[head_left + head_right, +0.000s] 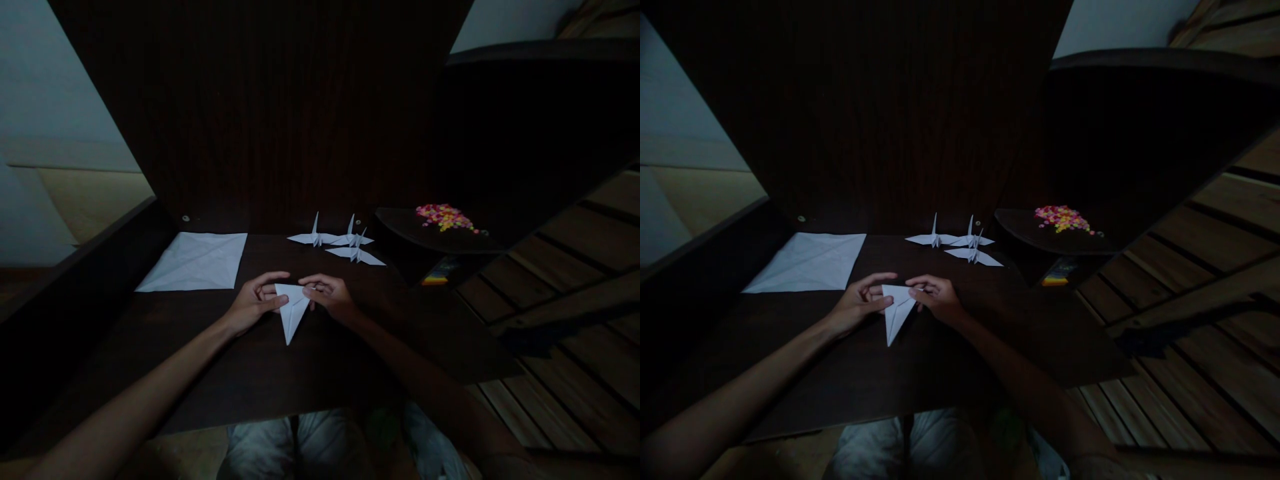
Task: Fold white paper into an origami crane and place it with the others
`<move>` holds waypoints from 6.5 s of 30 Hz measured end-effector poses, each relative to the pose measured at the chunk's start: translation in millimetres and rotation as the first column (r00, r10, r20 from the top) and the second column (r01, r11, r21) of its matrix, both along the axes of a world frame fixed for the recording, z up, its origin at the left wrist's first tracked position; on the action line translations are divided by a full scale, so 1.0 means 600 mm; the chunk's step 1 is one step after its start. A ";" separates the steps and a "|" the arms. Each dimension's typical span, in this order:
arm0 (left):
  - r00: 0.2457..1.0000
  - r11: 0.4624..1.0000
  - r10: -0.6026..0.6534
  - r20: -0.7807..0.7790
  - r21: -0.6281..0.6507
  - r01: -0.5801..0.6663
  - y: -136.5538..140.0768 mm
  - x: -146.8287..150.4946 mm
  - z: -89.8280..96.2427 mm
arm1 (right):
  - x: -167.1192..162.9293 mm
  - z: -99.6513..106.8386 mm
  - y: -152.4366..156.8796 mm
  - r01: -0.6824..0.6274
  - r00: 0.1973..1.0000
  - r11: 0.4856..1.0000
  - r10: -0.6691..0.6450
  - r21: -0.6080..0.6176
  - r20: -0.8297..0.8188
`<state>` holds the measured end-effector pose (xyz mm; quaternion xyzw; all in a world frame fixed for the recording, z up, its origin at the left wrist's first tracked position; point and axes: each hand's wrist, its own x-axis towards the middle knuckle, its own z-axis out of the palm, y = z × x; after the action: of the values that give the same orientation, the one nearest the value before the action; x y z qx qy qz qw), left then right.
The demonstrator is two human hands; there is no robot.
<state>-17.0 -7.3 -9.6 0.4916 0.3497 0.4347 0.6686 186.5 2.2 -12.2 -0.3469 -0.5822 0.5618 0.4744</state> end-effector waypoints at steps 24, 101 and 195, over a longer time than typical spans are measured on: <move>0.972 0.951 0.191 -0.141 0.273 -0.147 -0.023 0.020 0.009 | -0.019 -0.006 -0.015 0.229 0.973 0.965 -0.228 0.125 -0.025; 0.990 0.995 0.074 -0.121 -0.065 -0.082 -0.013 0.001 0.024 | 0.018 0.013 0.002 -0.071 0.997 0.984 0.067 -0.166 -0.033; 0.609 0.595 0.175 -0.774 0.575 0.561 0.021 -0.044 0.019 | 0.046 -0.030 0.021 -0.261 0.731 0.814 -0.185 0.519 0.657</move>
<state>-43.7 5.4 1.9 0.9032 0.3104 0.2017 0.2173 214.0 14.8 -30.3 -0.3540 -0.8639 0.2002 0.2971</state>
